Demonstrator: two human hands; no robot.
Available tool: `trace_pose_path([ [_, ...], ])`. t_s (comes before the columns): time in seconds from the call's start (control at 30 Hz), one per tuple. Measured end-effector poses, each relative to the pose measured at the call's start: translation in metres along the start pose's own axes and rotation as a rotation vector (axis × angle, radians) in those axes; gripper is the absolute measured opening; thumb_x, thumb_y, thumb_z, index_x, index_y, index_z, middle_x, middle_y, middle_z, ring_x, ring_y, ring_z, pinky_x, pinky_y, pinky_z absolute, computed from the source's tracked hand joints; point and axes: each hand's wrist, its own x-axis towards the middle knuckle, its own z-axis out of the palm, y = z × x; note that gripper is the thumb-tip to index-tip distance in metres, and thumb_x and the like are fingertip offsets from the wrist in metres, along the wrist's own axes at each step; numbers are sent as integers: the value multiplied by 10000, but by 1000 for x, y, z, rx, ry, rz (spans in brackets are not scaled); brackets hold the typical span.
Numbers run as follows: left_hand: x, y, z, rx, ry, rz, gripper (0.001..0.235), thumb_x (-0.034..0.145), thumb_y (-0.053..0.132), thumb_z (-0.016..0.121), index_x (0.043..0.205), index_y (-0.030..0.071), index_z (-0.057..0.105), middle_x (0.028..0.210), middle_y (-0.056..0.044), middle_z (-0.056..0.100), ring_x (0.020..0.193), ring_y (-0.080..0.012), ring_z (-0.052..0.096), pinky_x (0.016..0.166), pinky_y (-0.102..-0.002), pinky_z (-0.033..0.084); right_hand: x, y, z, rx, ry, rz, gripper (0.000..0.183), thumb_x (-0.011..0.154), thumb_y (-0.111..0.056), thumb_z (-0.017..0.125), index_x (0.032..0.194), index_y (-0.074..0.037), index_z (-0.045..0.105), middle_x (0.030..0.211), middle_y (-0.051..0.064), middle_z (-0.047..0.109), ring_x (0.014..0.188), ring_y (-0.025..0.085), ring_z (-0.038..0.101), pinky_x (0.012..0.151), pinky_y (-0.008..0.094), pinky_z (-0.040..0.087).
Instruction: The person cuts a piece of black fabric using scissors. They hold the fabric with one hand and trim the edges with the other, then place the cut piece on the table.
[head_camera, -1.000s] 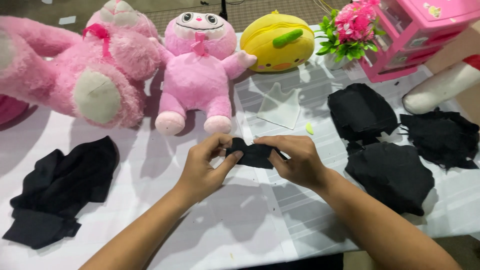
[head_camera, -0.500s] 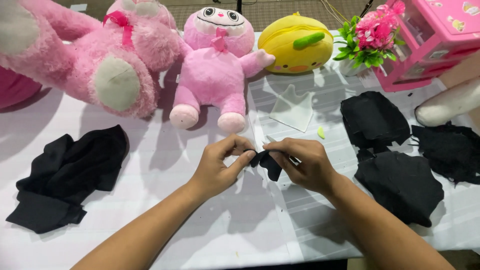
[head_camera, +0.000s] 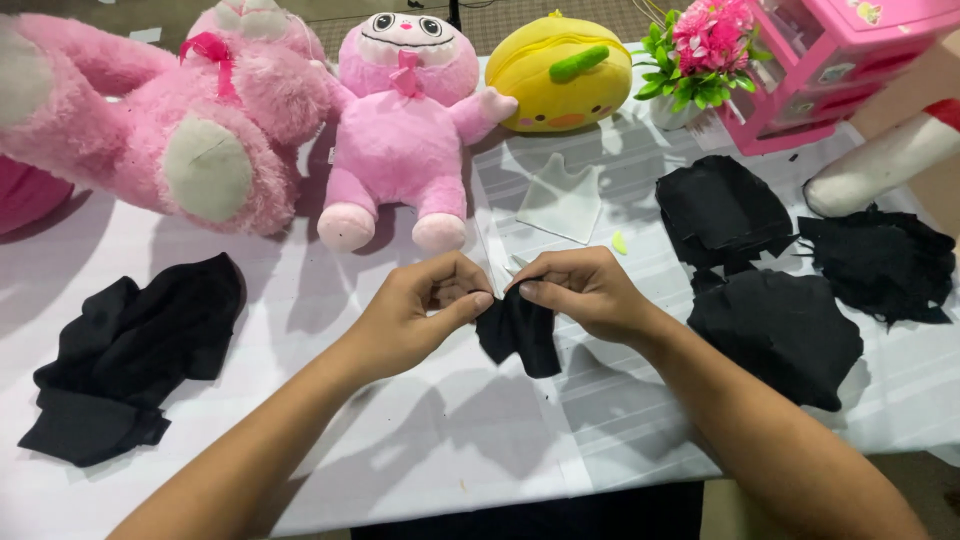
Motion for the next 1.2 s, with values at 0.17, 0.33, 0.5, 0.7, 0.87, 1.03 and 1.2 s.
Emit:
trace_pose_path([
  [0.17,-7,33,-6,77,-61,-267,95,917,96,653,967,41,712,683,-98,725,680,-160,679,648,-302,576,0,0,3,-27,-80,85,155,952,28,615,1004,39,761,537,79,673,505,89,613,492,247,539],
  [0.33,-15,12,-2,145,69,-320,127,924,120,663,1008,31,696,715,-148,727,681,-211,692,624,-335,593,-10,36,-7,-245,-89,65,116,943,29,633,962,28,748,459,91,602,397,112,537,401,236,451],
  [0.5,-20,27,-13,-263,-74,-580,104,935,99,630,976,9,664,675,-124,661,597,-207,682,449,-256,543,-11,0,-5,182,-337,334,107,920,13,674,931,22,780,555,151,729,487,216,727,485,422,643],
  [0.7,-12,25,-10,124,-1,-513,123,886,71,649,953,-17,702,666,-154,710,558,-195,694,443,-256,559,-5,25,-3,-281,-140,217,108,898,1,679,923,11,783,469,104,642,428,184,646,413,280,521],
  [0.87,-6,-6,-11,472,13,-300,61,883,108,673,907,60,700,645,-89,700,551,-211,707,467,-295,556,-1,15,8,-623,-12,218,88,877,-6,715,886,-55,787,485,74,646,419,182,566,431,280,467],
  [1.03,-7,-19,-9,600,36,-122,36,883,82,671,915,74,684,628,-75,699,542,-220,693,511,-304,551,-1,13,10,-786,17,211,97,881,-32,732,928,-83,800,516,91,674,459,212,622,464,295,521],
  [1.2,-9,-29,-6,710,147,10,143,906,105,665,1046,75,666,608,-60,678,532,-205,676,498,-295,536,-2,19,9,-927,-1,201,174,884,-76,750,1057,-86,765,560,100,695,514,227,679,500,311,571],
])
